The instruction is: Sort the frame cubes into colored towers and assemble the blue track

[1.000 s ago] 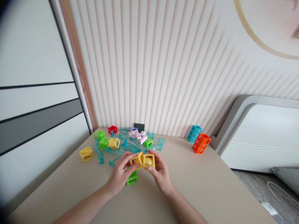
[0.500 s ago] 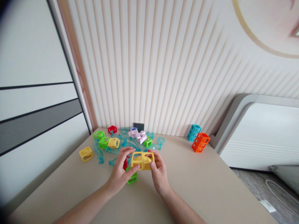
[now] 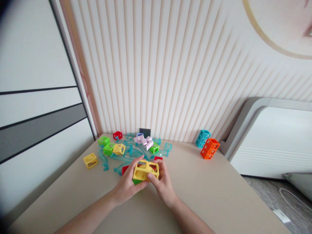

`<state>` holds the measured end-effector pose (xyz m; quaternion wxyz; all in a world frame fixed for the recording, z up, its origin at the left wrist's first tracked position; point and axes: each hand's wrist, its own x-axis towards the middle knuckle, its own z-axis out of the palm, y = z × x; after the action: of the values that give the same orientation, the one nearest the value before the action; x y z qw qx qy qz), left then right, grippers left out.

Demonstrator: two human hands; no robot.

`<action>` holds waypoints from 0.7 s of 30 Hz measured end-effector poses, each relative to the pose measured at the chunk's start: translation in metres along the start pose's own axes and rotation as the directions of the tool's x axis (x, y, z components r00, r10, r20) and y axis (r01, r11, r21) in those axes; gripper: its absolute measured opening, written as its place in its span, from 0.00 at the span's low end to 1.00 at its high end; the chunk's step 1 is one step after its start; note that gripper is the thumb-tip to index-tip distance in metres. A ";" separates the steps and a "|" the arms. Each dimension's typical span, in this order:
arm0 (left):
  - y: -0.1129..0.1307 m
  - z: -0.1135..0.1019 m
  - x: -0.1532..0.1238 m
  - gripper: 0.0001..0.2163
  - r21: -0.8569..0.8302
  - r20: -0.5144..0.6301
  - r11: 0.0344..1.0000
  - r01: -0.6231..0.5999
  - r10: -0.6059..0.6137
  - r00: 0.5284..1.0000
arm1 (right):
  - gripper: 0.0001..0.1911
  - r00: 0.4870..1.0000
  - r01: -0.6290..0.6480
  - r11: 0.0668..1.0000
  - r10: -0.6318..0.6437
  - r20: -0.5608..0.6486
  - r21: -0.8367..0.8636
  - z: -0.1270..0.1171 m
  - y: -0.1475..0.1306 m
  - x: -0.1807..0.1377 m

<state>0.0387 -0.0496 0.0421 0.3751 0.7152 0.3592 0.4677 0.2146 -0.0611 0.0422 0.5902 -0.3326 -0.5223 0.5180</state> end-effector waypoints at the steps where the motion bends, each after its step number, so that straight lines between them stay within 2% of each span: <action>1: -0.002 0.000 0.000 0.36 0.034 0.011 0.999 -0.033 0.033 0.999 | 0.20 1.000 -0.002 1.000 0.002 -0.006 -0.006 0.000 0.000 0.000; 4: -0.007 0.000 -0.001 0.34 0.098 0.001 0.988 -0.121 0.121 0.993 | 0.20 1.000 -0.021 0.999 0.020 -0.012 -0.031 -0.001 0.002 -0.001; 7: -0.006 0.000 0.000 0.31 0.138 -0.042 0.971 -0.196 0.203 0.978 | 0.24 0.998 -0.069 0.996 0.070 0.006 -0.061 -0.002 0.003 -0.003; 10: 0.000 -0.001 0.002 0.28 0.110 -0.050 0.971 -0.215 0.221 0.974 | 0.25 0.993 -0.102 0.989 0.107 0.041 -0.102 -0.004 0.003 -0.004; 13: 0.007 -0.001 0.003 0.23 0.007 -0.051 0.992 -0.130 0.130 0.990 | 0.24 0.994 -0.097 0.984 0.104 0.036 -0.151 -0.007 0.005 -0.005; 17: 0.011 -0.003 0.004 0.22 -0.141 -0.036 0.988 0.061 -0.067 0.997 | 0.27 0.997 -0.055 0.972 0.042 -0.061 -0.226 -0.008 0.010 -0.005; 21: 0.013 -0.009 0.006 0.22 -0.189 0.007 0.976 0.104 -0.105 0.994 | 0.24 0.990 0.061 0.962 -0.092 -0.104 -0.266 -0.011 0.011 -0.003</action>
<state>0.0343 -0.0485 0.0587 0.4648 0.6557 0.3509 0.4805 0.2220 -0.0600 0.0285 0.5898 -0.4167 -0.5637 0.4009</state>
